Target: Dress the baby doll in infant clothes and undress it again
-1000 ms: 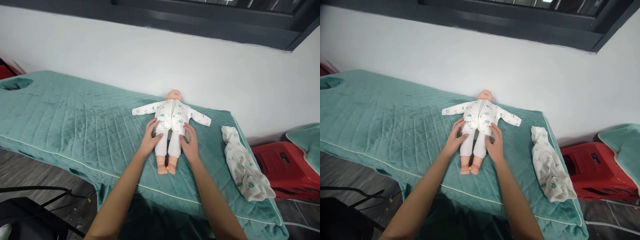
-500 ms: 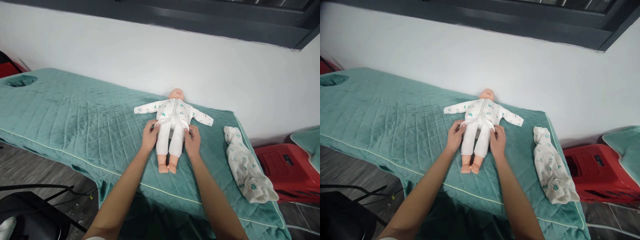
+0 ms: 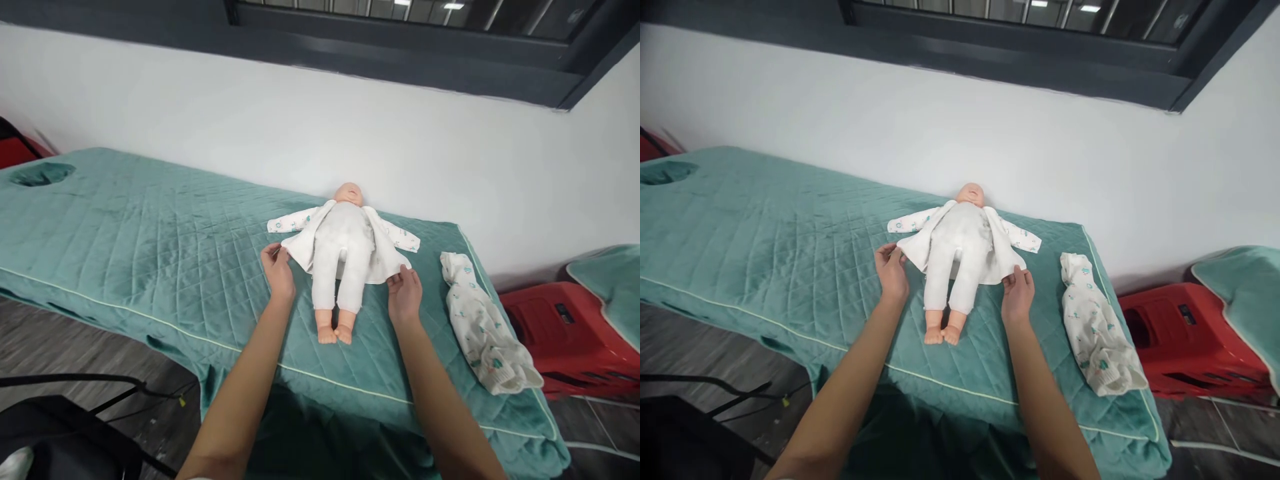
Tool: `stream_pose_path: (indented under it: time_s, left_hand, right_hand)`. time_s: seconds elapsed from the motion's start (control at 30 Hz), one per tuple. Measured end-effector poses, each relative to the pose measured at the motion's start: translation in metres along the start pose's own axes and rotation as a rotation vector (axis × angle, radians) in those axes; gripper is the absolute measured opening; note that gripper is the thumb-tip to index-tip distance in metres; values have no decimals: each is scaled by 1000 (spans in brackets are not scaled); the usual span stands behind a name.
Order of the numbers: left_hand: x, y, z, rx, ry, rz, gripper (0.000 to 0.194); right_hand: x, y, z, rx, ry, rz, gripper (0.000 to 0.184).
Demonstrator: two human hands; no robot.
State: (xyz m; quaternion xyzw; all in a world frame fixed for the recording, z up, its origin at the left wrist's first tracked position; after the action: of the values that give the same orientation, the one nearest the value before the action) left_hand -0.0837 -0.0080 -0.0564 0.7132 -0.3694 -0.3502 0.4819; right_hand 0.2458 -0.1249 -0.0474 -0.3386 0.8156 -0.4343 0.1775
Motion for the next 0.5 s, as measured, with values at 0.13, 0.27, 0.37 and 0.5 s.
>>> stream_pose_path:
  time_s: [0.13, 0.27, 0.37, 0.5]
  left_hand:
    - [0, 6, 8, -105, 50, -90, 23]
    - [9, 15, 6, -220, 18, -156, 24]
    - [14, 20, 1, -281, -18, -205, 23]
    - [16, 23, -1, -313, -43, -227, 20]
  right_hand:
    - [4, -22, 19, 210, -63, 73, 21]
    - [-36, -65, 36, 721, -152, 330, 25]
    - [-88, -93, 51, 1133, -181, 480, 33]
    - [-144, -100, 90, 1659, -216, 250, 46]
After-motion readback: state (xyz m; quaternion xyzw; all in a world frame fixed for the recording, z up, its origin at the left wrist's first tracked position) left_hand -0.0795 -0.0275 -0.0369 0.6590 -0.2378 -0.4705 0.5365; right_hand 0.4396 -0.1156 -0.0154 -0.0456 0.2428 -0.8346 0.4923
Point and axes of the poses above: each hand's wrist, its own x-axis away from the middle knuckle, its own z-axis out of the back of the hand, y = z × x, the point moved 8 cm from there along -x, towards the middle knuckle, and after that the axes turned 5 degrees about -x, right-handed, at the moved point
